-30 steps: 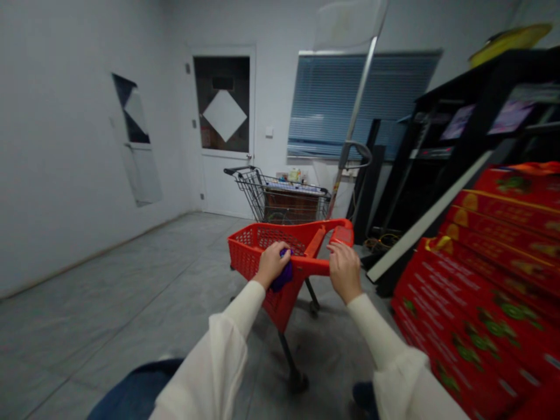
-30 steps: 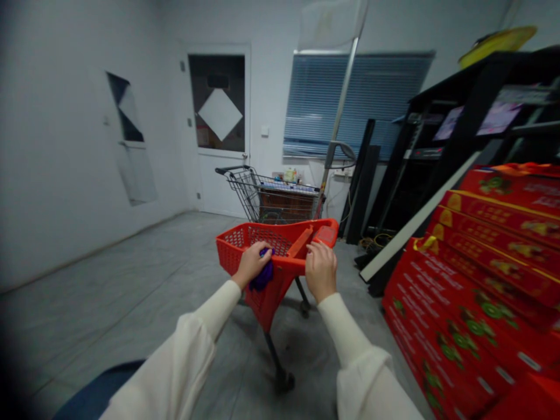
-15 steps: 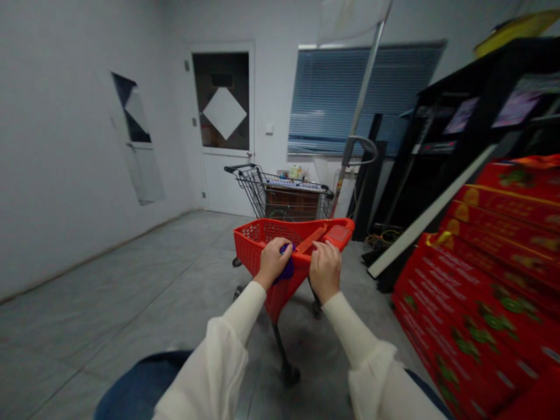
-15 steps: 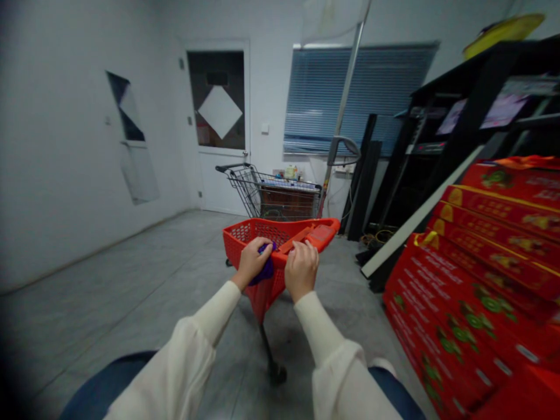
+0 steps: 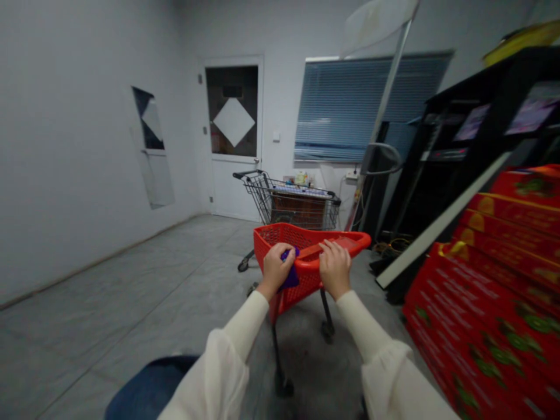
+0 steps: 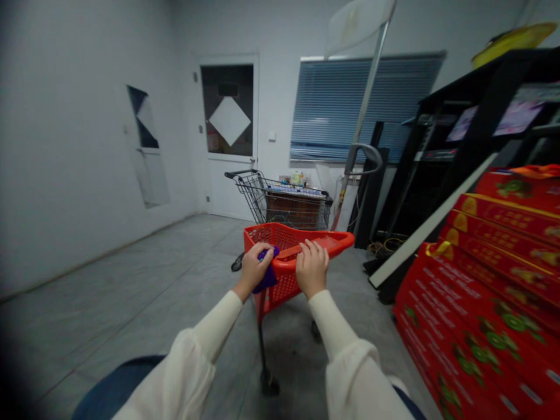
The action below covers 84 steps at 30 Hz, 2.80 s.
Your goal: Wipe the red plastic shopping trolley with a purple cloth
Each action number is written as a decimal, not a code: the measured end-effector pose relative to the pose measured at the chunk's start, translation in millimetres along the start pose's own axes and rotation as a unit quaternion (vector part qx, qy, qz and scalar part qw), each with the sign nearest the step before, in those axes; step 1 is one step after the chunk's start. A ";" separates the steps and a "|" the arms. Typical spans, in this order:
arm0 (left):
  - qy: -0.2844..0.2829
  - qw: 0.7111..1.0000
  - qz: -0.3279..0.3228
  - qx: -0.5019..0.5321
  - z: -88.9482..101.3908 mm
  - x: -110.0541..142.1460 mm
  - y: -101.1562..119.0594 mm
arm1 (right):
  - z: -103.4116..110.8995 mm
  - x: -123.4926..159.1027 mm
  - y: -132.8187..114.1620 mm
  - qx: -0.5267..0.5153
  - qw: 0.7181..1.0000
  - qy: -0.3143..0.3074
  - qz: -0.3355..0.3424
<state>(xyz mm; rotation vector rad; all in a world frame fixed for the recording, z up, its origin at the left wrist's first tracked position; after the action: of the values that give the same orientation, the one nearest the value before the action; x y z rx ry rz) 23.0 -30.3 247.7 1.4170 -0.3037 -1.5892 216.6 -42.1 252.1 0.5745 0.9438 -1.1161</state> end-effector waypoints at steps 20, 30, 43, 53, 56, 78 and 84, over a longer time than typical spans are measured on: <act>-0.070 0.997 -0.025 -0.014 17.2 -20.6 -2.2 | 2.5 -5.1 -26.8 0.012 0.999 -0.044 0.021; -0.115 0.979 -0.096 -0.138 19.0 -10.5 29.9 | 3.4 -8.3 -21.5 -0.014 0.997 -0.043 0.057; -0.068 0.934 -0.091 -0.339 -1.5 3.2 62.4 | -0.8 -9.3 10.9 0.022 0.997 -0.063 0.035; -0.001 0.909 -0.028 -0.416 4.8 1.6 49.0 | -5.5 -12.7 -14.1 -0.032 0.996 -0.076 0.026; -0.022 0.912 -0.065 -0.404 -4.9 5.1 56.5 | -3.7 -14.4 -24.1 -0.033 0.995 -0.087 0.041; -0.021 0.900 0.057 -0.432 27.4 -23.6 28.1 | 4.6 -10.2 -27.7 0.040 0.992 -0.116 -0.003; -0.064 0.915 0.001 -0.399 -8.7 -13.3 52.1 | 4.0 -11.8 -27.5 0.050 0.989 -0.135 0.010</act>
<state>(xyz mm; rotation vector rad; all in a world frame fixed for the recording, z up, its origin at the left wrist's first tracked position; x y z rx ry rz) 53.6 -43.7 290.7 0.6755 0.2599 -1.5419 190.8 -49.4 265.9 0.4986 0.6489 -1.1940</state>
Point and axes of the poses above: each hand's wrist, its own x-axis away from the middle knuckle, its own z-axis out of the back of the hand, y = z × x, the point moved 8 cm from there along -x, towards the middle knuckle, and after that the axes turned 10 degrees about z, right-handed, at the moved point
